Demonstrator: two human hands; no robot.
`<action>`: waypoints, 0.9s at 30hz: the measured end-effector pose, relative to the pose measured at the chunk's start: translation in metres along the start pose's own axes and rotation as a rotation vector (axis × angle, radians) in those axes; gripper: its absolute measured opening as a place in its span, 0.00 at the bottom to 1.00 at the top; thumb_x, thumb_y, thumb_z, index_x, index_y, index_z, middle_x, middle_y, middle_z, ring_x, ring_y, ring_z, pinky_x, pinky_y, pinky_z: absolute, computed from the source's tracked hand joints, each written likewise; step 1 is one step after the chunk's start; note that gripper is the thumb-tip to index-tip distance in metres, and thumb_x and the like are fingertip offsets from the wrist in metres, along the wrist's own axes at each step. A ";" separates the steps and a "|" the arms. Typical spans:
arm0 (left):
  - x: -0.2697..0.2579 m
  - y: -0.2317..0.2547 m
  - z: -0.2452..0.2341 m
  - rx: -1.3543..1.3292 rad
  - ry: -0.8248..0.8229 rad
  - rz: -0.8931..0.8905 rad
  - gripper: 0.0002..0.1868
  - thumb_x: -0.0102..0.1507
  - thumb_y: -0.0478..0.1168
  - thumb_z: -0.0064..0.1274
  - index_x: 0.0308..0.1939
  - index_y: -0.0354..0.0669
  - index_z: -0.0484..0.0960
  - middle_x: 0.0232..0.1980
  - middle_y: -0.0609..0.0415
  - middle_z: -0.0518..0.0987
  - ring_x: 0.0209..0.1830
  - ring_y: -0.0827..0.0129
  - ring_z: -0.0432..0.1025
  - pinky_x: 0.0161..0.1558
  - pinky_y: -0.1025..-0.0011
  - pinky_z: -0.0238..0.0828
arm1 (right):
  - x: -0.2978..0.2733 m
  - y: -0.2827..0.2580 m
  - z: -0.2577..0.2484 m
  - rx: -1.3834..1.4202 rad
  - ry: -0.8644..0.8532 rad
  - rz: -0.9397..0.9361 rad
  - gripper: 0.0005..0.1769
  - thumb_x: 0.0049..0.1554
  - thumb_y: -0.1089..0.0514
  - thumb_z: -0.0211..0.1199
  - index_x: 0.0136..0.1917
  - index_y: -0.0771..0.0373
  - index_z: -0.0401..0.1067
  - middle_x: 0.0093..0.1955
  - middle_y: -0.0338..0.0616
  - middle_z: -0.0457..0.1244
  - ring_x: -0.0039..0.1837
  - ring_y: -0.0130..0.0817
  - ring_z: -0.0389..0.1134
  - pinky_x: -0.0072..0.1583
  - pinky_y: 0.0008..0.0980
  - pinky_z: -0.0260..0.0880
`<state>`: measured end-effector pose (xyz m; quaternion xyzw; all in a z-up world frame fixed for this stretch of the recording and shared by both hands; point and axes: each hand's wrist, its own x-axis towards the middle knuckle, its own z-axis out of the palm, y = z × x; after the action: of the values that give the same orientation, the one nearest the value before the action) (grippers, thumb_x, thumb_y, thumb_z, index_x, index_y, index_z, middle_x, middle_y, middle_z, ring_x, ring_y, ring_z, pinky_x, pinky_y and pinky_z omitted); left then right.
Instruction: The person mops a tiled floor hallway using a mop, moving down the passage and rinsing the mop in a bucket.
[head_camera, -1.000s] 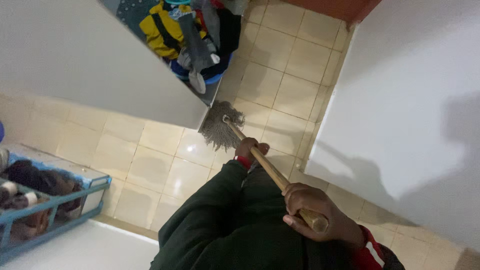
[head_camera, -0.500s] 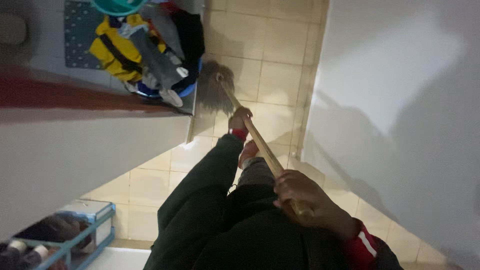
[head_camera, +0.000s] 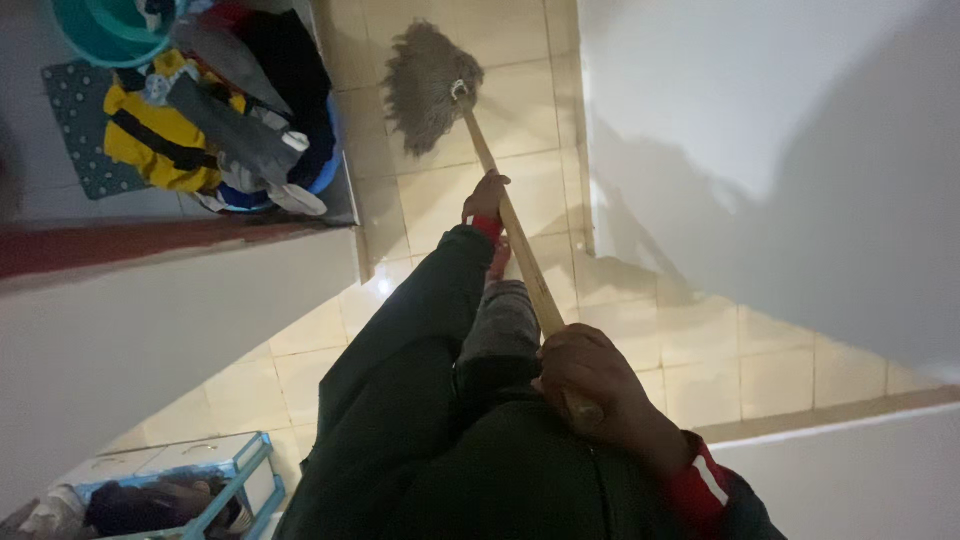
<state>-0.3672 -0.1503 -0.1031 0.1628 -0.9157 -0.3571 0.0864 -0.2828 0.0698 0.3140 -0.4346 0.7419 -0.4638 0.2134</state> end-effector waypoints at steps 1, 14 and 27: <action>-0.010 0.011 0.004 -0.061 -0.022 0.022 0.15 0.66 0.30 0.49 0.54 0.52 0.78 0.60 0.51 0.78 0.61 0.63 0.74 0.62 0.68 0.74 | -0.015 -0.005 0.003 -0.029 0.010 0.002 0.11 0.49 0.63 0.74 0.42 0.59 0.72 0.49 0.45 0.70 0.58 0.44 0.72 0.66 0.49 0.67; -0.198 0.121 0.079 0.146 -0.552 0.349 0.18 0.50 0.43 0.66 0.42 0.52 0.80 0.46 0.54 0.82 0.50 0.54 0.76 0.45 0.56 0.77 | -0.212 -0.079 0.028 -0.153 0.400 -0.074 0.12 0.53 0.60 0.72 0.46 0.58 0.69 0.39 0.41 0.70 0.45 0.36 0.75 0.56 0.44 0.73; -0.306 0.203 0.059 0.113 -0.822 0.578 0.13 0.56 0.53 0.62 0.39 0.54 0.81 0.39 0.57 0.83 0.42 0.57 0.79 0.44 0.54 0.75 | -0.312 -0.130 0.044 -0.049 0.868 -0.073 0.11 0.65 0.55 0.63 0.46 0.62 0.67 0.36 0.44 0.67 0.35 0.33 0.72 0.43 0.37 0.76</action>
<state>-0.1460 0.1370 -0.0203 -0.2471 -0.8997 -0.3028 -0.1946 -0.0277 0.2855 0.3792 -0.2301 0.7578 -0.5931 -0.1452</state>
